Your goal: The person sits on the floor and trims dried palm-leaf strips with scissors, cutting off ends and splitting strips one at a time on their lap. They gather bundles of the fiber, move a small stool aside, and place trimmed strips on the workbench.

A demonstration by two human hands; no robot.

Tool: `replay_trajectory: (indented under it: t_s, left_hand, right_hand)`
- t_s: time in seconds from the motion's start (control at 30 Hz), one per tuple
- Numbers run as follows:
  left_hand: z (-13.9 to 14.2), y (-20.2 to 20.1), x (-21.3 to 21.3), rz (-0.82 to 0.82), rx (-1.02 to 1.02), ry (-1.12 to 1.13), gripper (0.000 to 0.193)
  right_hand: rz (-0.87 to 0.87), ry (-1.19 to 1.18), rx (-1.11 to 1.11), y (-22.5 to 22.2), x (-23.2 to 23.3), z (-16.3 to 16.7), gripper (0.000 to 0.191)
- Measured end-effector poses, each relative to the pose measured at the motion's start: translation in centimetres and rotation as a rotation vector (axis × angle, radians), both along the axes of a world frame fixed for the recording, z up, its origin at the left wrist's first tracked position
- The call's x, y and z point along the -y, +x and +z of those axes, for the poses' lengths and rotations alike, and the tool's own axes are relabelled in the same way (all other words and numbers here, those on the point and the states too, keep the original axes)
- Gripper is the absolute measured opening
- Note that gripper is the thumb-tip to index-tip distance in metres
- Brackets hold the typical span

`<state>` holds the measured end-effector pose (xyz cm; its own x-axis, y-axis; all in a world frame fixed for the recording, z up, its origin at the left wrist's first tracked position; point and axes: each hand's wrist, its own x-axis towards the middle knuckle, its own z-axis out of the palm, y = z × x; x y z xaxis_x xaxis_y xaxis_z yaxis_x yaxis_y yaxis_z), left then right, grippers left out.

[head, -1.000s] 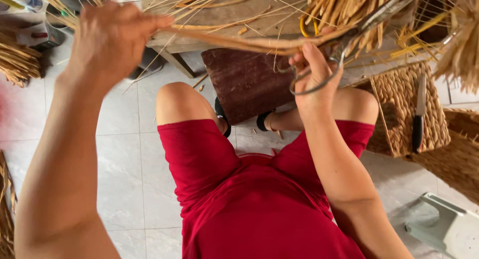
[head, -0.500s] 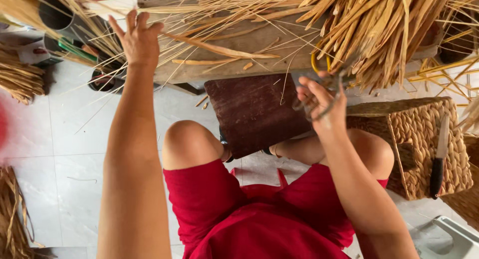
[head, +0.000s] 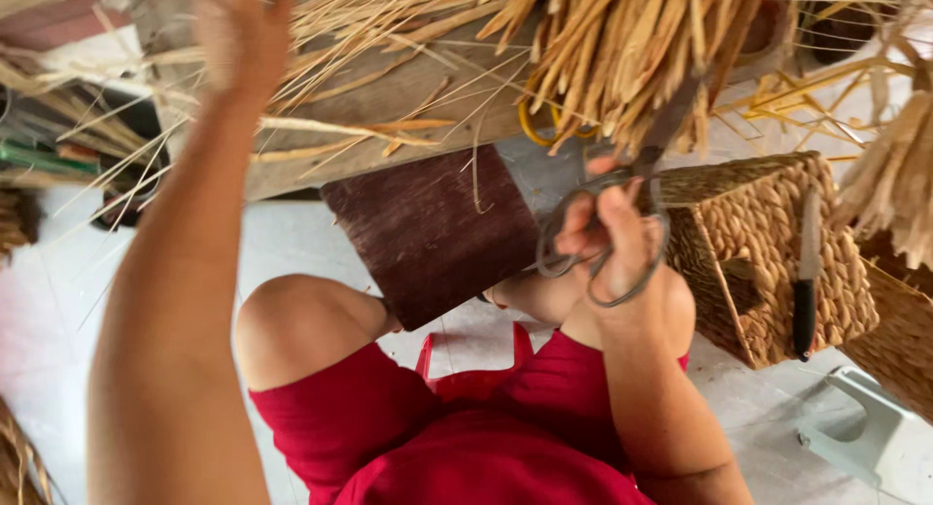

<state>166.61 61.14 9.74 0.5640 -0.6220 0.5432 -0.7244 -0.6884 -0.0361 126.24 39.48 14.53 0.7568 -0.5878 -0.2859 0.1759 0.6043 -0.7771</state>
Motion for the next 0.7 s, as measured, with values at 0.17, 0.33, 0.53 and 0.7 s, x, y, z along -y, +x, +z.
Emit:
replay_trajectory:
  t_s: [0.17,0.33,0.53,0.7]
  left_hand:
    - [-2.4,-4.5,16.3,-0.225,-0.535,-0.287,0.006]
    - [-3.0,-6.7,25.0,-0.025,-0.448,-0.186,0.028]
    - [-2.2,-6.4,26.9,0.239,-0.641,0.018,0.02]
    - [1.9,-6.5,22.3,-0.027,-0.72,-0.039,0.034]
  right_hand:
    - [0.138,0.093,-0.047,0.7,-1.3,0.4,0.037]
    - [0.185,0.026,-0.235,1.4,-1.3,0.4,0.043]
    - [0.187,0.038,-0.203,1.5,-0.3,-0.8,0.044]
    - [0.144,-0.015,-0.187,0.9,0.5,-2.2,0.044]
